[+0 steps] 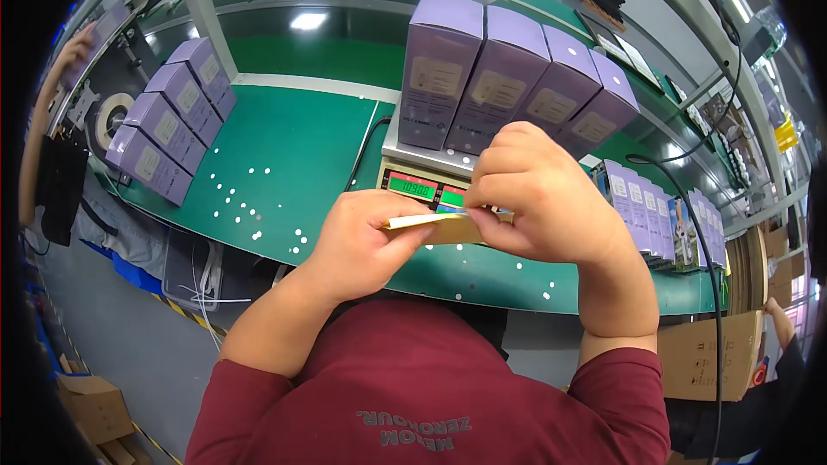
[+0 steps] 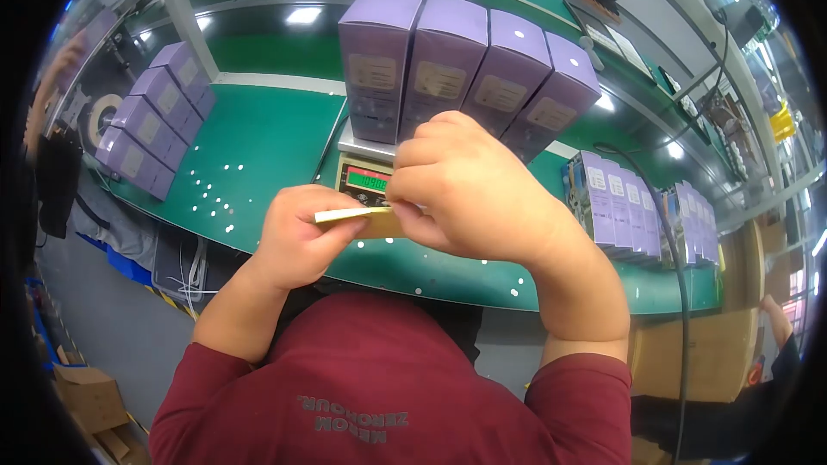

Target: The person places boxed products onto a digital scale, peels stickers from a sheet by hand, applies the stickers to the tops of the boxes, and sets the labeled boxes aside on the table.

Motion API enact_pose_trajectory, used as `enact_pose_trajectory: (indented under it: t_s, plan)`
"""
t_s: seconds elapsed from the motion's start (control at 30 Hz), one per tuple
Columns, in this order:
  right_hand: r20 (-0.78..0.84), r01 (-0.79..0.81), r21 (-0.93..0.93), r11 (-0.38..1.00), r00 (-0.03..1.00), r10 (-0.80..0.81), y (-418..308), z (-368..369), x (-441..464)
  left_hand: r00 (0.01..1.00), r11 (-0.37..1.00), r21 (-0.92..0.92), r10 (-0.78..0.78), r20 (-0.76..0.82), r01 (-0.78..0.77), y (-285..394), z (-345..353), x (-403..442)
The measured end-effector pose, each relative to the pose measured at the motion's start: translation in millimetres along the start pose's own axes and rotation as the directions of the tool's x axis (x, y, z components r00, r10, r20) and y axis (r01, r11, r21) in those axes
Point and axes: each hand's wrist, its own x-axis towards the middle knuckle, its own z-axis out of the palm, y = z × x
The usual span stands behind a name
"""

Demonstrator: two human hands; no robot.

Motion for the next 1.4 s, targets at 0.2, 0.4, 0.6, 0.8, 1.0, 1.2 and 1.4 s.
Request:
enact_pose_trajectory:
  t_s: [0.2,0.4,0.6,0.8,1.0,1.2,1.4]
  plan:
    - [-0.388,-0.082,-0.318,0.945,0.92,-0.051,34.5,-49.6,18.5,0.999,0.999,-0.032,0.004,-0.053,-0.005,-2.8,-1.1,-1.8]
    - [-0.291,-0.172,-0.561,0.81,0.957,0.001,93.1,-76.9,47.5,0.998,0.996,-0.084,-0.039,-0.043,0.035,2.5,-6.9,-0.5]
    - [-0.178,-0.284,-0.308,0.908,0.955,0.238,76.5,-76.0,41.1,0.994,0.992,-0.106,-0.078,-0.07,0.07,-0.4,-14.5,-5.2]
    - [-0.075,-0.007,-0.146,0.989,0.997,-0.004,4.3,-25.5,19.1,0.994,0.996,-0.079,-0.043,-0.101,0.035,-6.7,-19.9,-4.4]
    - [0.032,0.0,-0.094,0.996,0.999,0.003,-4.7,-1.3,20.3,0.997,0.999,-0.043,-0.007,-0.082,0.004,-8.9,-18.1,-2.7]
    - [-0.043,0.024,-0.007,1.0,0.999,-0.024,4.2,0.7,29.7,0.993,0.999,-0.041,-0.002,-0.115,-0.002,-11.2,-18.8,-9.7]
    - [-0.354,-0.13,-0.322,0.938,0.935,0.008,28.4,-27.2,67.1,0.996,0.998,-0.065,-0.03,-0.087,0.025,-21.0,-17.9,-20.0]
